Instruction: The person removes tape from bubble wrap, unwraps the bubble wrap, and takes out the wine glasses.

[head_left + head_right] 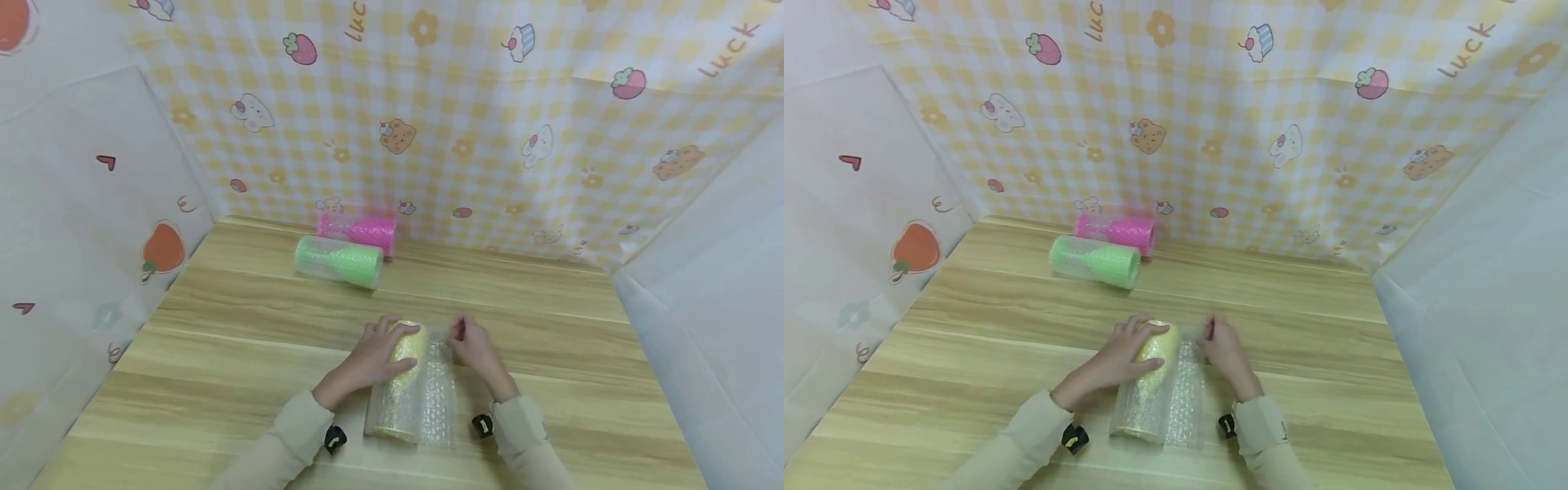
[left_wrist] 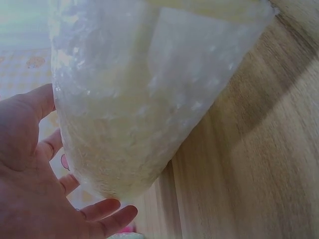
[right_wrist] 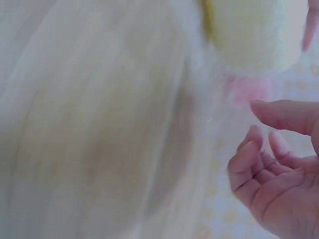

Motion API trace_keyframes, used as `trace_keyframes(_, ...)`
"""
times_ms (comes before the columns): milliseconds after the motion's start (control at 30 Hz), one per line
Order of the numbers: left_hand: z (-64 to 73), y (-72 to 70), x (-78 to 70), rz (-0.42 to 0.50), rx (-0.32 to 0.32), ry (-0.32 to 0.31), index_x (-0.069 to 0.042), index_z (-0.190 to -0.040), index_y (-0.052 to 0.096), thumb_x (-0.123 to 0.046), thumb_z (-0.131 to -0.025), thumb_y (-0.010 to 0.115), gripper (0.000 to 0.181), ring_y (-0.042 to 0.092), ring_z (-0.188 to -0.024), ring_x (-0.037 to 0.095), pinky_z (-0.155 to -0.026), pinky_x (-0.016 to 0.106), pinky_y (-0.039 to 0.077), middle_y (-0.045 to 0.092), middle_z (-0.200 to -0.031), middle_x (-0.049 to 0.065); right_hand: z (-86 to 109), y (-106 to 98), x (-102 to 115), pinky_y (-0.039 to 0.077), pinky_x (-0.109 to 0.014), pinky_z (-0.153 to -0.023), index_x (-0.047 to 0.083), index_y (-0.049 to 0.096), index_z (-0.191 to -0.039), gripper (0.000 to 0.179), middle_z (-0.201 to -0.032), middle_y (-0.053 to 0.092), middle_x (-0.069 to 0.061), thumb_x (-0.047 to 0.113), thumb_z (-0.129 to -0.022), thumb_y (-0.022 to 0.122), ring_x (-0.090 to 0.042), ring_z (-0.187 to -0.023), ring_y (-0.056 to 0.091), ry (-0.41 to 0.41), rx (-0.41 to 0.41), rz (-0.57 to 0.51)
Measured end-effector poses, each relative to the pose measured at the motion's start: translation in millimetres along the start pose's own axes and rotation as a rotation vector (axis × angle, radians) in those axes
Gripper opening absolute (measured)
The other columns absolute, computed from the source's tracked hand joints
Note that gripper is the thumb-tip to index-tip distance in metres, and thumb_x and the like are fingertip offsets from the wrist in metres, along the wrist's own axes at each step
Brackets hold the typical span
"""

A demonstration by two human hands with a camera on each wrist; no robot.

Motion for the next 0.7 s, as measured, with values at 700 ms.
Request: trace_keyframes(700, 1.4, 1.0, 1.1, -0.016, -0.016, 0.015, -0.021, -0.137, 0.044, -0.036, -0.086, 0.062, 0.056, 0.036, -0.120, 0.044, -0.091, 0.058, 0.041, 0.030, -0.144, 0.019, -22.3, 13.6, 8.5, 0.055, -0.031, -0.050, -0.004, 0.058, -0.106, 0.021, -0.067, 0.065, -0.014, 0.012, -0.092, 0.054, -0.018, -0.052, 0.061, 0.217, 0.067, -0.399)
Point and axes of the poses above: each hand's wrist, its own z-axis away from the middle knuckle, its own y-axis out of the palm, x = y × z, the point moved 1 cm from there along -z, towards the middle knuckle
